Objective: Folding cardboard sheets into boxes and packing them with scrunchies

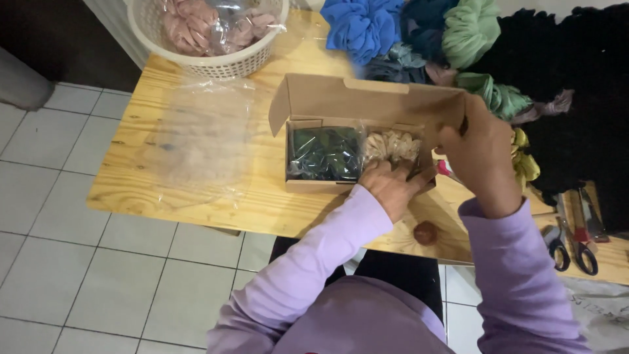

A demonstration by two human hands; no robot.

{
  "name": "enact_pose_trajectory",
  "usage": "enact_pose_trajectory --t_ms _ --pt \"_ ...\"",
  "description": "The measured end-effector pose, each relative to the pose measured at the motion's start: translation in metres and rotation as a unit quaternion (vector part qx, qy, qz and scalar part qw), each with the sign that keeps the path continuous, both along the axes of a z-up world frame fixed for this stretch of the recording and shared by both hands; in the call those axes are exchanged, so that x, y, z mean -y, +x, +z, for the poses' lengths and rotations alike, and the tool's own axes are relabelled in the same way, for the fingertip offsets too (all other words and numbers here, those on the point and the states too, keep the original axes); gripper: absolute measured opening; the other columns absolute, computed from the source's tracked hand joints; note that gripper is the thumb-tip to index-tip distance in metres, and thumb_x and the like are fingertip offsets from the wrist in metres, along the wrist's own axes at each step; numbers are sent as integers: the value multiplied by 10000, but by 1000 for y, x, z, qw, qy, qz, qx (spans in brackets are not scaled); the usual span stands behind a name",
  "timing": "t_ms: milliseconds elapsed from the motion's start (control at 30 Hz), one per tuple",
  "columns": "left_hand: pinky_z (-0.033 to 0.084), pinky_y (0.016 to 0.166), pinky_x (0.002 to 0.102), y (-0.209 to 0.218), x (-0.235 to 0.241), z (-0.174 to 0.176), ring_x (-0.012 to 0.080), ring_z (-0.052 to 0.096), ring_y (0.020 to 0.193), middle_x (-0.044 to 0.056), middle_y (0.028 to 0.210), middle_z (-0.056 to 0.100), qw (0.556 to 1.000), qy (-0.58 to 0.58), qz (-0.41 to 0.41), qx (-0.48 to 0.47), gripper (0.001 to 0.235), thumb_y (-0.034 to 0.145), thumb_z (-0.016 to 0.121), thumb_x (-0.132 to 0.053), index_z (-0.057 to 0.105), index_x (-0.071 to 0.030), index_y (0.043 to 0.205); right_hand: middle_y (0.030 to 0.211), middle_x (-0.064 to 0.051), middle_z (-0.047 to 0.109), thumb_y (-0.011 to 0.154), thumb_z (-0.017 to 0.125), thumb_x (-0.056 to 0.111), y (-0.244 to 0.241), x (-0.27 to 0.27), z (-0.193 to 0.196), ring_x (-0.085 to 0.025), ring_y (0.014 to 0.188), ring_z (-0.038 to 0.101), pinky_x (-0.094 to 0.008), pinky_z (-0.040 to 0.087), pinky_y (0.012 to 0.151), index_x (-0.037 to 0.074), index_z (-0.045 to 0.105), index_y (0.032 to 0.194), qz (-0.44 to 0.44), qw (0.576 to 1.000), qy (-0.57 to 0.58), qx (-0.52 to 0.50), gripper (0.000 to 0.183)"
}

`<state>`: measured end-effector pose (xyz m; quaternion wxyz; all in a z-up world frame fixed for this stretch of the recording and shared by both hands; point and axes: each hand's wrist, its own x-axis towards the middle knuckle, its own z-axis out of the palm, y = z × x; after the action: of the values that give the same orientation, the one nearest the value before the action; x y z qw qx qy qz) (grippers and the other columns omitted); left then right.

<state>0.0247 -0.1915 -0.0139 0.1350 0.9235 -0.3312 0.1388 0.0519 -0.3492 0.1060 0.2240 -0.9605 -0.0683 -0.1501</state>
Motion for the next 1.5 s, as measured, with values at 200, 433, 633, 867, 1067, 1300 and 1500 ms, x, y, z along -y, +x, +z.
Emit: enact_pose_trajectory --t_ms 200,433,633,867,1067,1300,1500 --pt "498 741 496 1 14 -34 333 675 751 41 865 684 983 -142 48 109 145 872 580 -244 641 -283 998 874 -249 695 925 683 204 -28 -5 -28 -498 814 697 -607 543 742 115 537 1261 -53 998 -23 -16 376" --pt "527 761 497 -8 1 -3 324 718 855 20 992 720 997 -69 31 3 200 920 531 -229 622 -274 1092 1121 -241 712 826 791 95 -47 15 -30 -424 956 714 -473 600 789 138 654 1425 64 996 62 -14 617" --pt "517 850 566 -5 -5 5 434 691 854 121 1146 733 998 -53 -4 -21 176 867 554 -143 638 -165 1019 1199 -145 673 970 677 41 -54 28 -1 -219 956 725 -361 536 846 120 584 1461 160 987 6 -15 506" --pt "559 490 572 -8 -7 20 353 737 753 29 1172 649 993 -25 3 -117 198 938 526 -212 556 -196 1133 1188 -99 668 928 711 62 -62 24 -14 -203 986 699 -343 557 787 80 613 1395 170 982 -80 21 477" --pt "567 526 552 -11 -8 20 323 713 858 41 1108 673 993 -29 -8 -114 188 929 498 -152 571 -197 1096 1297 -134 673 899 723 192 -68 22 -8 -315 1048 707 -430 593 741 62 609 1397 191 975 -113 34 527" --pt "551 830 500 -26 -17 -6 331 697 1039 67 1331 648 995 -6 -25 97 543 913 577 -136 531 -179 1452 1244 -55 733 883 708 457 -77 22 -15 -300 966 745 -395 597 704 188 642 1390 141 942 -296 75 578" --pt "549 1039 457 -77 -77 34 293 636 1351 114 1564 477 985 -81 -127 81 423 1005 541 -56 530 -55 1429 1264 -7 710 813 662 590 -68 24 -13 -272 1033 741 -409 609 757 276 579 1443 119 943 -310 5 709"
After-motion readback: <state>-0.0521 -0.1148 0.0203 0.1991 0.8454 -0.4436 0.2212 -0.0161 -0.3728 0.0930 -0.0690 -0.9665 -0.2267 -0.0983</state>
